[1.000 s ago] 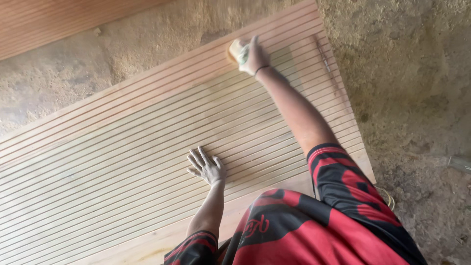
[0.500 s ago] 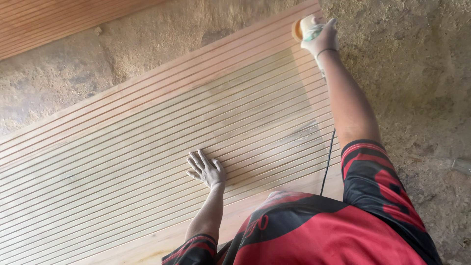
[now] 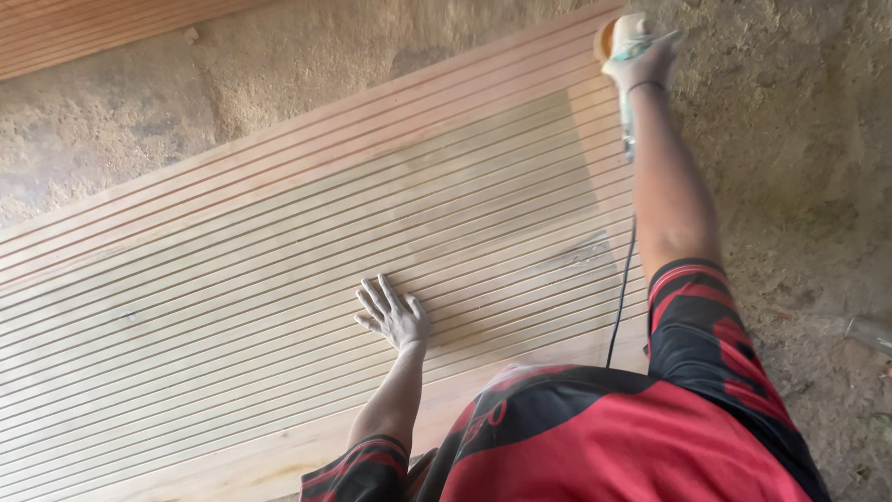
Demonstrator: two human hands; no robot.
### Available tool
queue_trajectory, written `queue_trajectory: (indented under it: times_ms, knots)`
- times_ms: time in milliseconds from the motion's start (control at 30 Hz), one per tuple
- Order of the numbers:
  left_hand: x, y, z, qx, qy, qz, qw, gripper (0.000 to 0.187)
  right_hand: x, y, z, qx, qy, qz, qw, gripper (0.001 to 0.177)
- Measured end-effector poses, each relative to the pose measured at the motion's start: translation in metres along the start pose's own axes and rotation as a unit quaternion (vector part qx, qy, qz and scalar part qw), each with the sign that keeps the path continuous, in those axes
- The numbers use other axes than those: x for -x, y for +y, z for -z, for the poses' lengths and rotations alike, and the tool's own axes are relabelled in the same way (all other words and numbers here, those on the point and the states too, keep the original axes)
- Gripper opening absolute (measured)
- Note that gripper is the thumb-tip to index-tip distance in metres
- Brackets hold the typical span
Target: The person uses a handheld electric sander to smooth the surface of a large wooden panel with parallel grooves. The person moves the sander along the length of the panel, then switches to a manual sanding block to continue smoothing the surface.
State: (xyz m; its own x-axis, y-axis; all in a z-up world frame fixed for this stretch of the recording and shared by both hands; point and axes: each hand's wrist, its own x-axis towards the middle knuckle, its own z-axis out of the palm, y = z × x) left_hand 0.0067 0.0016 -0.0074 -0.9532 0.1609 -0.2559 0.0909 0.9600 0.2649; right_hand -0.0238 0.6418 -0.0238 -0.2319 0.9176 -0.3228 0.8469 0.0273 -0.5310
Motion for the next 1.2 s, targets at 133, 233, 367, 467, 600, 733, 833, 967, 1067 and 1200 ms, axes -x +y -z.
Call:
queue_trajectory:
  times_ms: [133,233,367,467,600,733,833,967,1067,1200]
  knots:
    - [0.001,-0.004,0.001,0.000,-0.003,0.002,1.000,0.079,0.051,-0.043,-0.059,-0.021,-0.023,0.074,0.997,0.123]
    - [-0.001,-0.002,0.000,0.006,0.002,-0.002,1.000,0.080,0.098,-0.077,-0.105,-0.013,-0.033,0.170,0.985,0.119]
    - [-0.001,-0.005,0.000,0.000,-0.009,0.009,1.000,0.082,0.169,-0.121,-0.165,0.011,-0.057,0.262,0.963,0.114]
    - [0.000,-0.005,-0.002,0.015,0.002,0.007,1.000,0.081,0.216,-0.146,-0.199,0.025,-0.076,0.305,0.949,0.110]
    - [-0.002,-0.002,-0.004,0.023,0.013,-0.003,1.000,0.081,0.249,-0.173,-0.225,0.039,-0.095,0.331,0.938,0.105]
    - [0.005,-0.010,0.000,0.018,0.004,0.000,1.000,0.080,0.248,-0.177,-0.237,0.091,-0.129,0.339,0.927,0.121]
    - [-0.003,-0.002,-0.003,0.018,-0.001,0.002,1.000,0.080,0.208,-0.176,-0.223,0.070,-0.143,0.296,0.942,0.079]
    - [0.002,-0.006,0.000,0.005,0.009,0.006,1.000,0.078,0.148,-0.143,-0.179,0.079,-0.074,0.340,0.934,0.116]
    - [-0.003,-0.003,-0.001,0.001,-0.006,0.009,1.000,0.079,0.109,-0.124,-0.141,0.076,-0.098,0.277,0.953,0.116]
    - [0.003,-0.005,-0.001,-0.008,-0.011,0.009,1.000,0.079,0.074,-0.092,-0.096,0.055,-0.053,0.247,0.966,0.133]
